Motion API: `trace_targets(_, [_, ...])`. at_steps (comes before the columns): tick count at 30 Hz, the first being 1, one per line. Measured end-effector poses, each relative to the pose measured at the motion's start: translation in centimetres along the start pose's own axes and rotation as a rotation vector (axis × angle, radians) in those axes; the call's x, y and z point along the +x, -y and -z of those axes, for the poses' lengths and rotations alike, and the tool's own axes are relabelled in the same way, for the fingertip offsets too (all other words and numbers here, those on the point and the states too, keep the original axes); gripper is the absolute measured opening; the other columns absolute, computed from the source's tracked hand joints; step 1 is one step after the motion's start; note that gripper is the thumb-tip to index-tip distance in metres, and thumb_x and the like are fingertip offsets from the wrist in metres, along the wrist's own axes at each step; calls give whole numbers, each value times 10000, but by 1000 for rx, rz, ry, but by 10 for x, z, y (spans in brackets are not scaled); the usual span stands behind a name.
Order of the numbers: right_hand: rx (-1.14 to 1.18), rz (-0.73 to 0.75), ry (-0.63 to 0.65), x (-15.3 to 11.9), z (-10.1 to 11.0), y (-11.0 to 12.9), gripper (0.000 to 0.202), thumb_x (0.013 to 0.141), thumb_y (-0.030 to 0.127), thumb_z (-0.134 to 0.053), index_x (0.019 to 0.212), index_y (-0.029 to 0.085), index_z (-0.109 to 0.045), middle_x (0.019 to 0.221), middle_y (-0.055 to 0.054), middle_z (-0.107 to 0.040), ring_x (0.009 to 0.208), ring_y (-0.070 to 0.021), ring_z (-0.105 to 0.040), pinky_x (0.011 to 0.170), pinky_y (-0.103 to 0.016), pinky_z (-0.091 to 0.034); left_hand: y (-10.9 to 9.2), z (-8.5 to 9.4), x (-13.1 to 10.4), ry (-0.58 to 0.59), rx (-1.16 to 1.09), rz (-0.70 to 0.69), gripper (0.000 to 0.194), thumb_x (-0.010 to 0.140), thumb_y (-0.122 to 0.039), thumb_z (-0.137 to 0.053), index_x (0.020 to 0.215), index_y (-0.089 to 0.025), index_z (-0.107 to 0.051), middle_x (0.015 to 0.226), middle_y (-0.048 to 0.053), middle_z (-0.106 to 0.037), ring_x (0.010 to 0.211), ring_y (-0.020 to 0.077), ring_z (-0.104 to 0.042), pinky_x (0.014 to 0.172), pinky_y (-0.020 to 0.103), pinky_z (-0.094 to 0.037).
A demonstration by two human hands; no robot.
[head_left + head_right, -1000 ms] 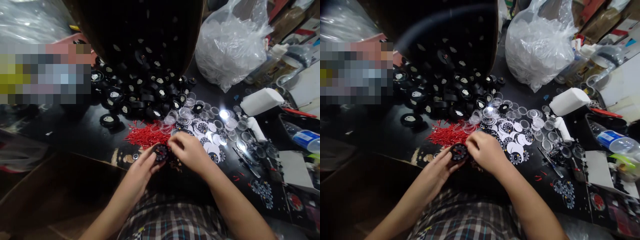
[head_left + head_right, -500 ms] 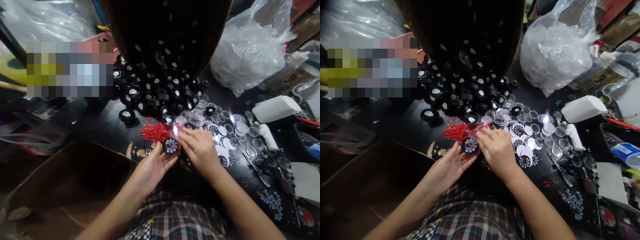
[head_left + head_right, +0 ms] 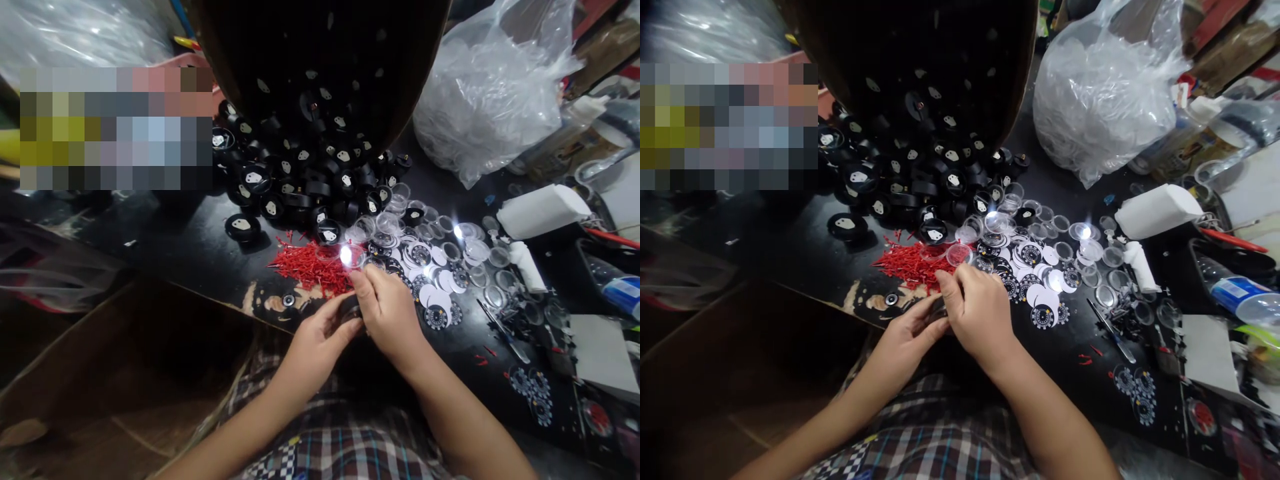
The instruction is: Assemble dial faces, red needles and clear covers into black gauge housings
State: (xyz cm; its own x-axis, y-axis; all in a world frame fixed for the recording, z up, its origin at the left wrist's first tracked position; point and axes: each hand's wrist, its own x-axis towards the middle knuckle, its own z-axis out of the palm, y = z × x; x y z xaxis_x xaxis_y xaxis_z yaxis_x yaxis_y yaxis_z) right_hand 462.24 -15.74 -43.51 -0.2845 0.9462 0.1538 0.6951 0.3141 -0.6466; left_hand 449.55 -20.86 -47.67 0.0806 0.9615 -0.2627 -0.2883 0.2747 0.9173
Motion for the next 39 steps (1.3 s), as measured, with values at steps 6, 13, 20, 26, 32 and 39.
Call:
trace_targets(6, [-14, 70, -75, -5, -9, 0, 412, 1029, 311, -311, 642, 219, -421, 613, 10, -508, 575, -130, -438, 665, -295, -318, -8, -1, -7, 10, 279, -70, 302, 851, -320, -649, 1129, -205, -676, 1038, 55, -753, 960, 236, -702, 887, 338, -542])
trace_targets(13, [70, 99, 91, -2, -5, 2, 436, 1030, 402, -359, 668, 206, -502, 655, 9, -579, 633, -130, -511, 709, -290, -342, -9, 38, -17, 31, 467, -17, 374, 838, -380, -656, 1192, -260, -668, 1165, 38, -726, 1098, 277, -664, 957, 373, -526])
trace_targets(20, [226, -32, 190, -6, 1, -6, 258, 989, 357, -464, 851, 215, -630, 784, -11, -681, 740, -162, -597, 724, -305, -380, -13, 152, -51, -605, 987, -195, 482, 889, -450, -573, 1341, -287, -544, 1542, 38, -423, 1420, 296, -377, 1209, 479, -239])
trace_targets(26, [142, 170, 421, -10, -16, 19, 198, 980, 280, -520, 835, 196, -625, 855, -5, -707, 772, -146, -603, 758, -310, -363, -54, 161, 51, -629, 949, -237, 448, 931, -403, -518, 1319, -183, -545, 1248, 83, -659, 1133, 244, -637, 1056, 419, -456])
trace_targets(32, [47, 31, 419, -30, 8, -19, 175, 979, 258, -526, 868, 201, -649, 888, -4, -715, 831, -151, -637, 791, -308, -399, -66, 147, 87, -651, 814, -172, 475, 735, -423, -770, 1101, -159, -623, 893, -22, -599, 1087, 328, -599, 1039, 631, -373])
trace_targets(39, [-402, -235, 26, -23, 35, -79, 342, 823, 262, -683, 1147, 172, -621, 1137, -142, -599, 1074, -339, -562, 913, -499, -426, -22, 76, 24, -355, -83, -57, 411, 750, -428, -772, 1054, -249, -561, 781, -10, -698, 568, 115, -608, 536, 200, -519])
